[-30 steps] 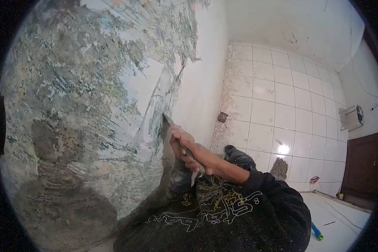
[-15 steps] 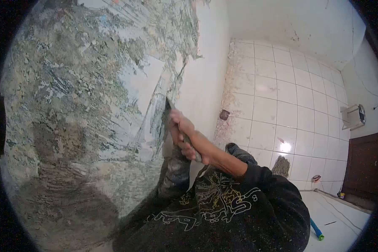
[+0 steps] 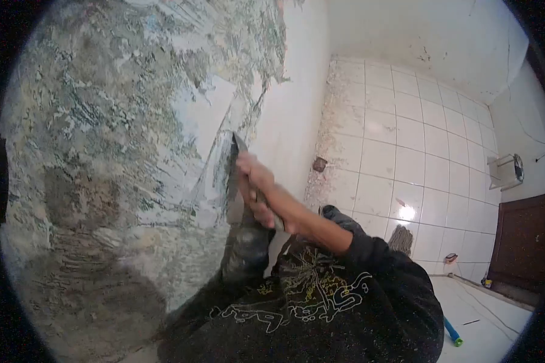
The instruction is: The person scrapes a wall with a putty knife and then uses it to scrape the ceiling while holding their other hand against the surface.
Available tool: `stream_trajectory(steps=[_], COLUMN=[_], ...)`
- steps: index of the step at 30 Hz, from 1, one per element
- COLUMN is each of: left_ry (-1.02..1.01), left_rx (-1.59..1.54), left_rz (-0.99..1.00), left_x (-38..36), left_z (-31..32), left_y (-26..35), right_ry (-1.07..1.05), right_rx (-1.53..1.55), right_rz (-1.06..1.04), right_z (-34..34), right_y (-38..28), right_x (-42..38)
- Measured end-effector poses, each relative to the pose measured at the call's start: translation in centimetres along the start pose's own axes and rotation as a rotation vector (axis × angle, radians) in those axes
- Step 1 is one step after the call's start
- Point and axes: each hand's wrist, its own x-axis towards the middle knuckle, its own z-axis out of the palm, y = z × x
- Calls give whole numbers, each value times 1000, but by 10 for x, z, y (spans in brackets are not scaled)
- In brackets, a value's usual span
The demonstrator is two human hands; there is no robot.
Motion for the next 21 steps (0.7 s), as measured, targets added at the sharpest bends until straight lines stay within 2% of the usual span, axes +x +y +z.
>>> stream_trajectory(steps=[2, 3, 6, 8, 9, 12, 14, 16, 18, 20, 21], left_ry=[-7, -15, -23, -28, -23, -34, -47, -54, -60, -39, -39], left_rx=[-3, -3, 12, -8, -12, -19, -8, -30, -72, -48, -37], left_rz=[-5, -4, -15, -21, -25, -20, -24, -62, -123, -40, -14], left_x=[2, -6, -7, 0, 8, 2, -4, 12, 26, 7, -1], left_z=[0, 1, 2, 3, 2, 1, 2, 1, -3, 0, 0], left_y=[-1, -1, 0, 1, 3, 0, -1, 6, 10, 4, 2], right_ry=[-269, -110, 209, 319, 366, 361, 143, 234, 167, 386, 341], right_rx=[225, 48, -86, -279, -155, -263, -178, -293, 221, -294, -260], right_rz=[20, 89, 45, 74, 130, 106, -30, -8, 72, 17, 18], right_z=[-6, 1, 39, 65, 52, 69, 71, 72, 48, 56, 60], right_y=[-3, 7, 11, -31, -29, -29, -26, -37, -39, -25, -18], right_x=[3, -1, -7, -13, -6, -25, -23, -22, -6, -21, -24])
